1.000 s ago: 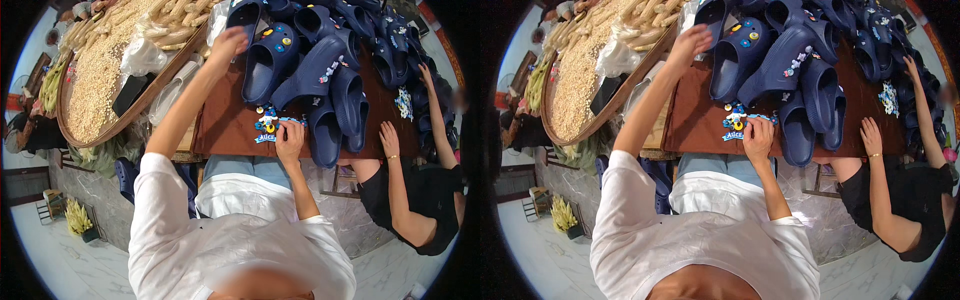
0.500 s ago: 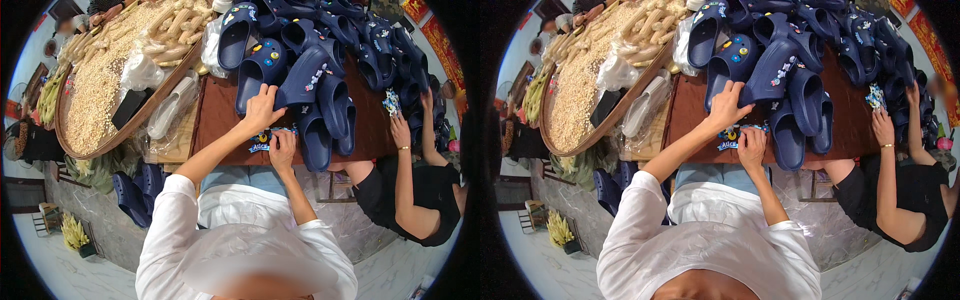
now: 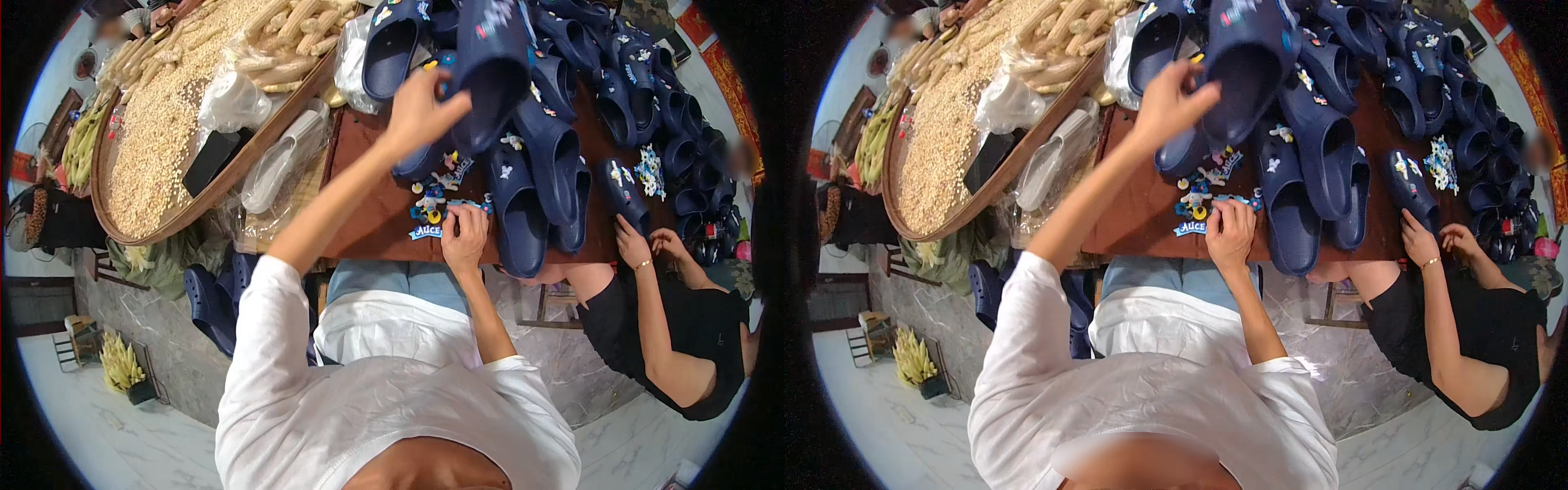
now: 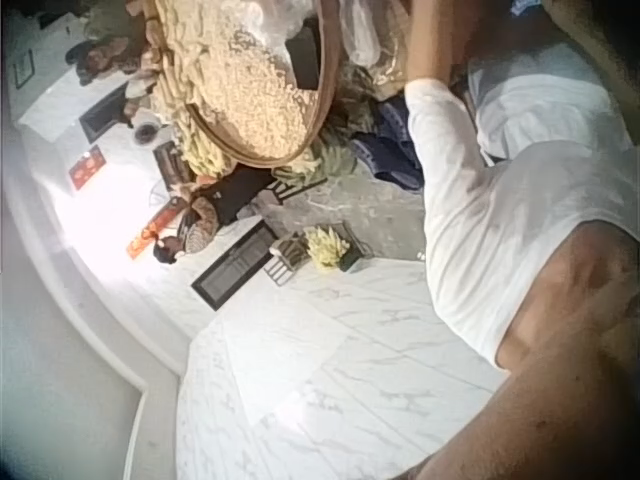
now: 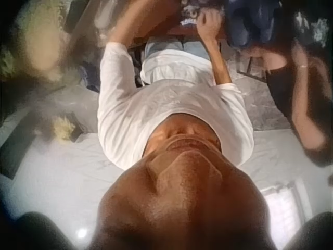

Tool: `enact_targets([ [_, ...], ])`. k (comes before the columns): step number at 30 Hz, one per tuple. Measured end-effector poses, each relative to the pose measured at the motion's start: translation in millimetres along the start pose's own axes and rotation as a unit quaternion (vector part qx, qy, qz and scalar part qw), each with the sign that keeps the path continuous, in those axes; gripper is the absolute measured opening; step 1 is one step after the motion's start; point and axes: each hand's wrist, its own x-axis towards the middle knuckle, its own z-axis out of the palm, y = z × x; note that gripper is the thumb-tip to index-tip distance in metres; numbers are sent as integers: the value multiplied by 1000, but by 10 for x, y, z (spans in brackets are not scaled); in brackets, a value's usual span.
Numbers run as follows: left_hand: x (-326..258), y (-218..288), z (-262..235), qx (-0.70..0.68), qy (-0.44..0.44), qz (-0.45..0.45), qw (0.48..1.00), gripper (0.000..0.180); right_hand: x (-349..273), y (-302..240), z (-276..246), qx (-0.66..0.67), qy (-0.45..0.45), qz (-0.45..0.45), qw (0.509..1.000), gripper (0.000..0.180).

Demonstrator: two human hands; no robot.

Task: Manually attach decorative charms and labels to foam clogs/shoes.

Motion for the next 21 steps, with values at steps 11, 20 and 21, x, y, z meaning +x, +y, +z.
enact_targets([
  [11, 780, -864, 134, 3, 95, -27, 995, 41, 6, -63, 62, 8, -10, -37, 999, 15],
  [20, -1350, -263, -823, -207, 35, -45, 977, 23, -8, -1, 33, -26, -4, -63, 998, 12],
  [21, -1637, -280, -1030, -239, 15, -99, 966, 23, -8, 14, 42, -28, -11, -71, 997, 12],
])
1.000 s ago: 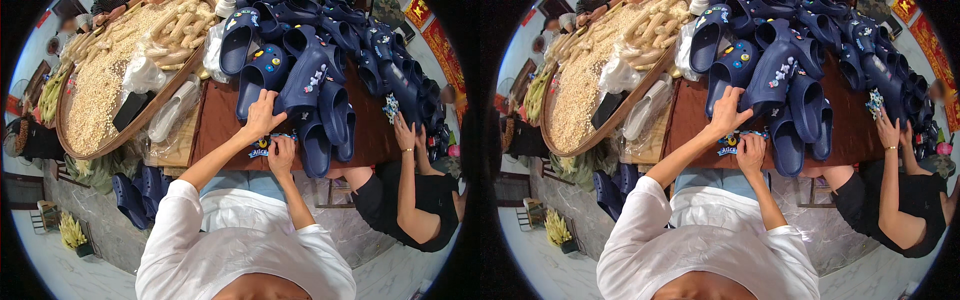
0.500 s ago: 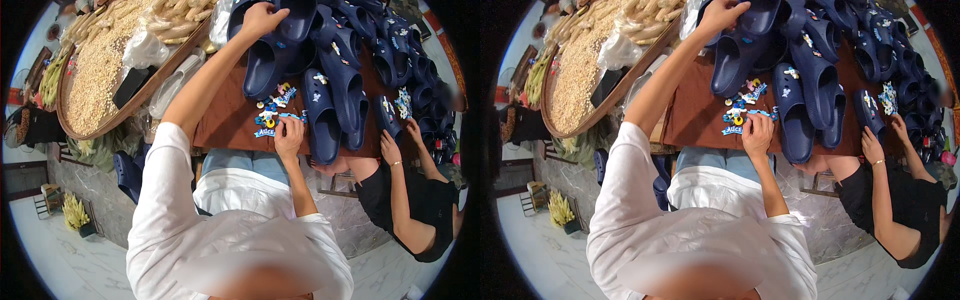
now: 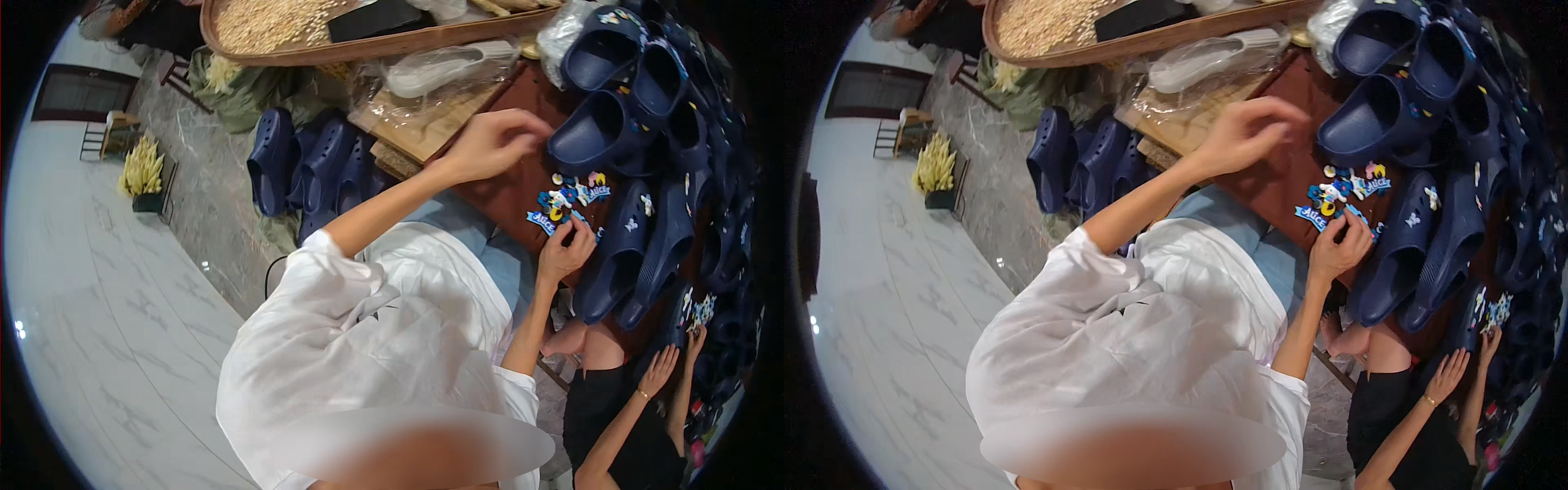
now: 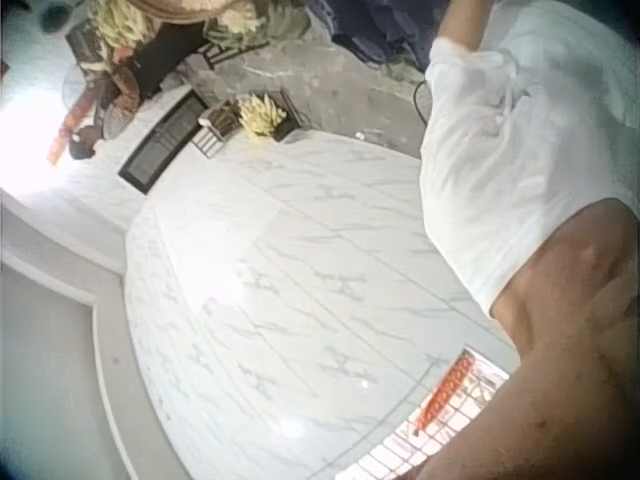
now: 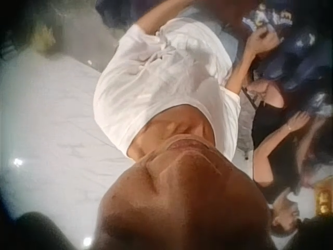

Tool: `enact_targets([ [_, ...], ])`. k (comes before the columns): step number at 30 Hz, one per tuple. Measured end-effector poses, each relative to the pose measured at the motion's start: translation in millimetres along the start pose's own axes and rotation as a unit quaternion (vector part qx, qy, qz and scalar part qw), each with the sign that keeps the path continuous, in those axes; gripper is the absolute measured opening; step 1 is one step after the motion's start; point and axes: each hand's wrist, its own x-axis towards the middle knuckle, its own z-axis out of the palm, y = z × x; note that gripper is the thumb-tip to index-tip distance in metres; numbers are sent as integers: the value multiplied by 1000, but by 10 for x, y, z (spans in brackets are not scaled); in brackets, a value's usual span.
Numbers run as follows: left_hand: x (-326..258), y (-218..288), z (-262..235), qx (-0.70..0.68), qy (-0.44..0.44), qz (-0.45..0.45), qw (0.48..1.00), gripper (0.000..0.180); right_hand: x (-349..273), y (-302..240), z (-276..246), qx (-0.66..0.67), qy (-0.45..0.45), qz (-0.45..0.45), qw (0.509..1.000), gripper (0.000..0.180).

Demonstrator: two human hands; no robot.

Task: Manually attach decorative charms and labels to foam clogs/shoes.

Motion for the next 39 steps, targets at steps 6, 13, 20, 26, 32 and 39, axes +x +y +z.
enact_targets([
  [6, -1407, -171, -1413, 160, 235, -126, 950, 24, -10, -7, 17, -22, -4, -4, 1000, 12],
  [13, -2740, -956, -2367, 455, 426, -302, 722, 39, -29, 13, -2, -17, -1, 7, 1000, 12],
  [20, -2849, -1349, -2535, -22, 538, -436, 721, 37, -49, 18, -18, 12, 10, 28, 999, 14],
  [26, -2505, -1424, -2586, -168, 552, -477, 663, 31, -83, 24, -53, -1, 25, 59, 998, 15],
  [32, -2741, -930, -2933, -208, 617, -382, 656, 28, -42, -4, -55, 43, 19, 39, 998, 13],
  [39, -2031, 504, -2296, -420, 462, -250, 740, 29, -15, -3, -67, 51, 14, 38, 998, 14],
])
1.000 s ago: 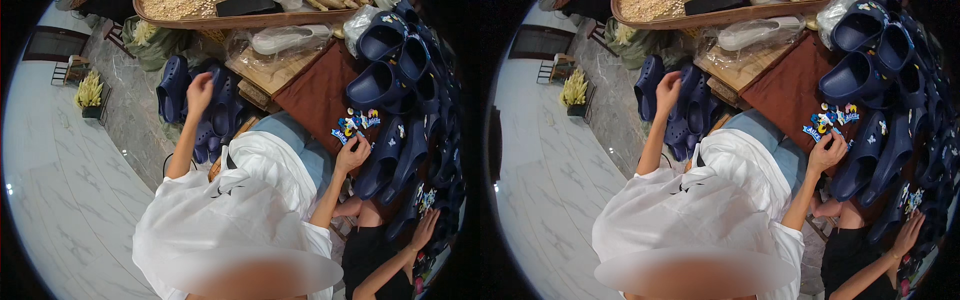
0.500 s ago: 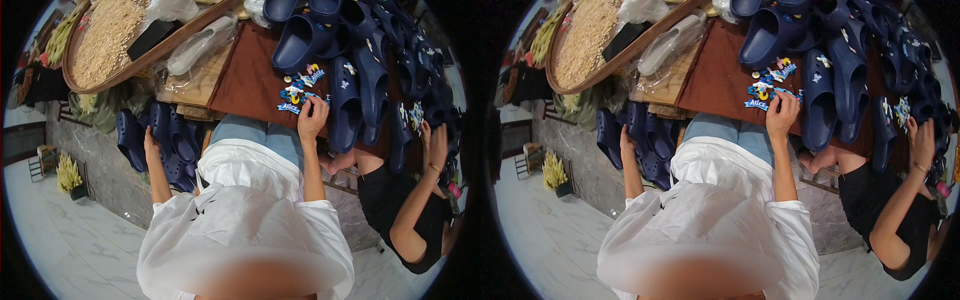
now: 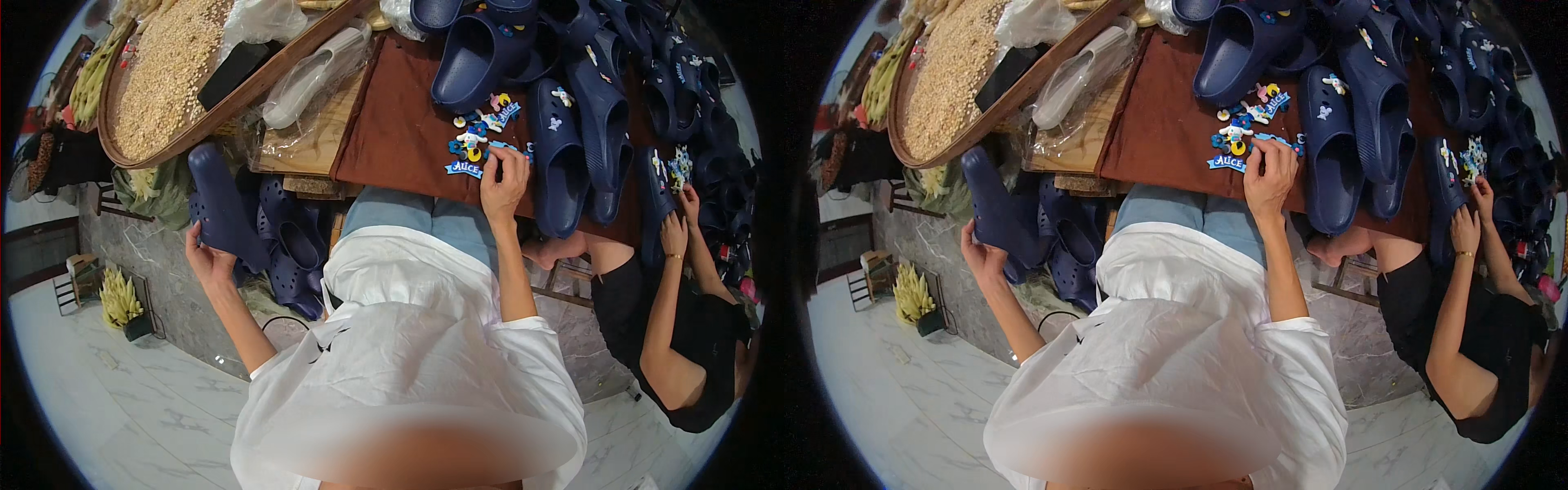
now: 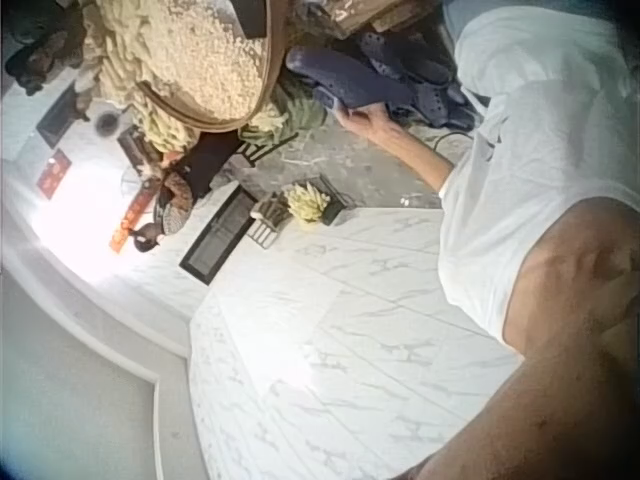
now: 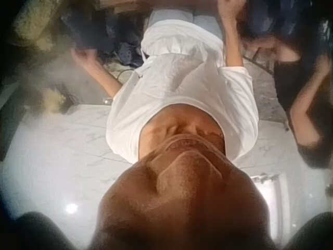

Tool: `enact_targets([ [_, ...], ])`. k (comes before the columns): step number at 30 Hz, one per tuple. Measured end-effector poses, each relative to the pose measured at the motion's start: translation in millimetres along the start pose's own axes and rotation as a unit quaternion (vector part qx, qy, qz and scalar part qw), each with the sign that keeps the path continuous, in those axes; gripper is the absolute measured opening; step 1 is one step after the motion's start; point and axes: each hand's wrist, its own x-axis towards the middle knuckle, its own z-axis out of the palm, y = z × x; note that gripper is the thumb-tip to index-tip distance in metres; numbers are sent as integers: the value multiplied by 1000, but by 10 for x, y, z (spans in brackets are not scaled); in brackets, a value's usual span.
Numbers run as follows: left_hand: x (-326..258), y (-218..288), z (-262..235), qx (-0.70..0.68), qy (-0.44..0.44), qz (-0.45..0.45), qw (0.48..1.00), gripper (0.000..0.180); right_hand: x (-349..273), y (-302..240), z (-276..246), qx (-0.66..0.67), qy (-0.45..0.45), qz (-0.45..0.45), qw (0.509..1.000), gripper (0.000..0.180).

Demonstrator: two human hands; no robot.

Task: Manually attach decorative charms and labels to foam clogs/shoes.

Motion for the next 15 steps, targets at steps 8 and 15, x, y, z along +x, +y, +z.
enact_targets([
  [8, -523, -1186, 1079, 151, -56, -126, 979, 16, 218, -67, -32, -23, -133, 6, 991, 19],
  [15, -567, -2216, 1092, 215, -146, -241, 935, 24, 462, -46, -6, -43, -214, 16, 976, 28],
])
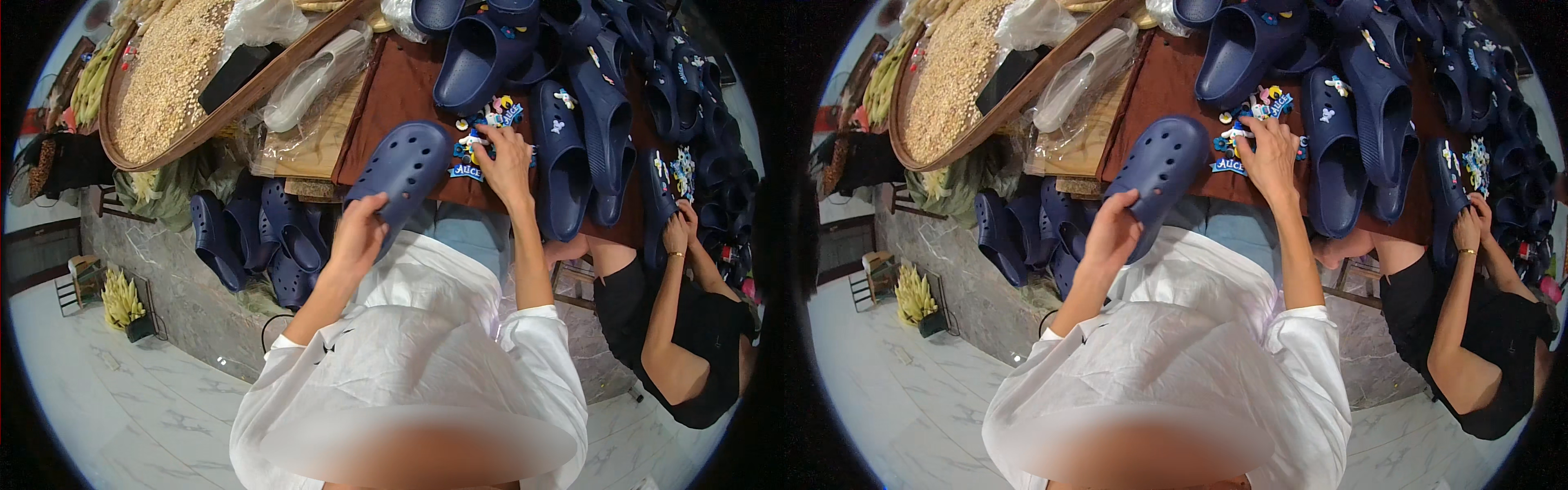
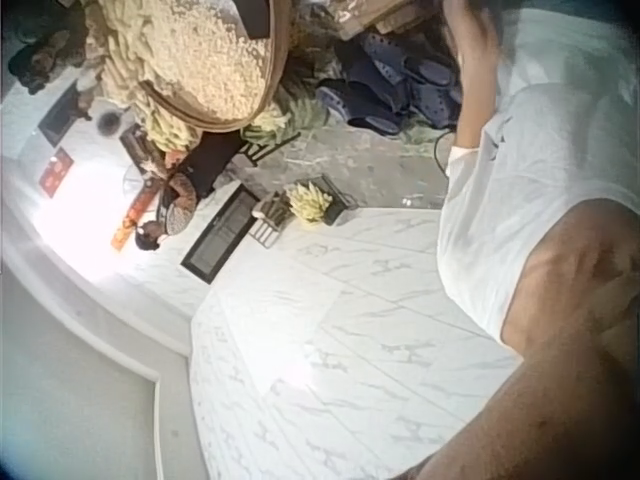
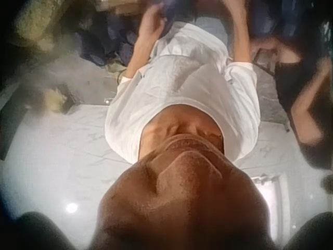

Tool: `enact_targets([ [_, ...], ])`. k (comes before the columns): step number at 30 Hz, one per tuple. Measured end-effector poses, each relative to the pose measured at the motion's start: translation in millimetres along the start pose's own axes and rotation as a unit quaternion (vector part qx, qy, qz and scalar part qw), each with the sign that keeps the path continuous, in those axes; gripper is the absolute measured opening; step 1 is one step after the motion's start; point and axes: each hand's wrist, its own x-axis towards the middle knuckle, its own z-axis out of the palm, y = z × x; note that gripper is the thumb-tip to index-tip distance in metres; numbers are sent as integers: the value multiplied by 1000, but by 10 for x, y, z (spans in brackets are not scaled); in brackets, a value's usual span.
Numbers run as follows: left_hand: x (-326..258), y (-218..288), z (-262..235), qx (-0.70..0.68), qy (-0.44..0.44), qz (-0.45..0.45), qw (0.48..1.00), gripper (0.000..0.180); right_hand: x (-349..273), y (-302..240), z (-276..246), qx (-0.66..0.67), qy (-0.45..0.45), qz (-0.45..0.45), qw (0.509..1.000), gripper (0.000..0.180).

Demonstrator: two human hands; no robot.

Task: Manually attach decorative charms and labels to foam clogs/shoes.

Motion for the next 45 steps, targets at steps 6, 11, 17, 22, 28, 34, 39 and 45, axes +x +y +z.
enact_targets([
  [6, 175, -149, 219, -100, -7, 27, 995, 35, 153, -25, -56, 26, -75, 20, 997, 27],
  [11, 300, -120, 302, -242, 3, 15, 970, 51, 120, 111, -25, 125, -40, 13, 991, 22],
  [17, 353, -89, 321, -287, -59, 26, 956, 51, 122, -61, -253, 335, -22, 107, 936, 16],
  [22, 301, -134, 345, -261, -75, 46, 961, 56, 24, -437, -346, 418, -97, 71, 901, 17],
  [28, 173, -212, 364, -173, -148, 106, 968, 63, -29, -663, -314, 371, -97, 61, 922, 20],
  [34, 73, -323, 263, -81, -155, 134, 975, 61, -87, -631, -310, 402, -106, 82, 906, 20],
  [39, -37, -405, 245, 66, -126, 197, 970, 55, -124, -584, -359, 417, -120, 82, 897, 20],
  [45, -123, -439, 103, 199, -112, 176, 958, 61, -185, -589, -360, 395, -96, 37, 913, 20],
])
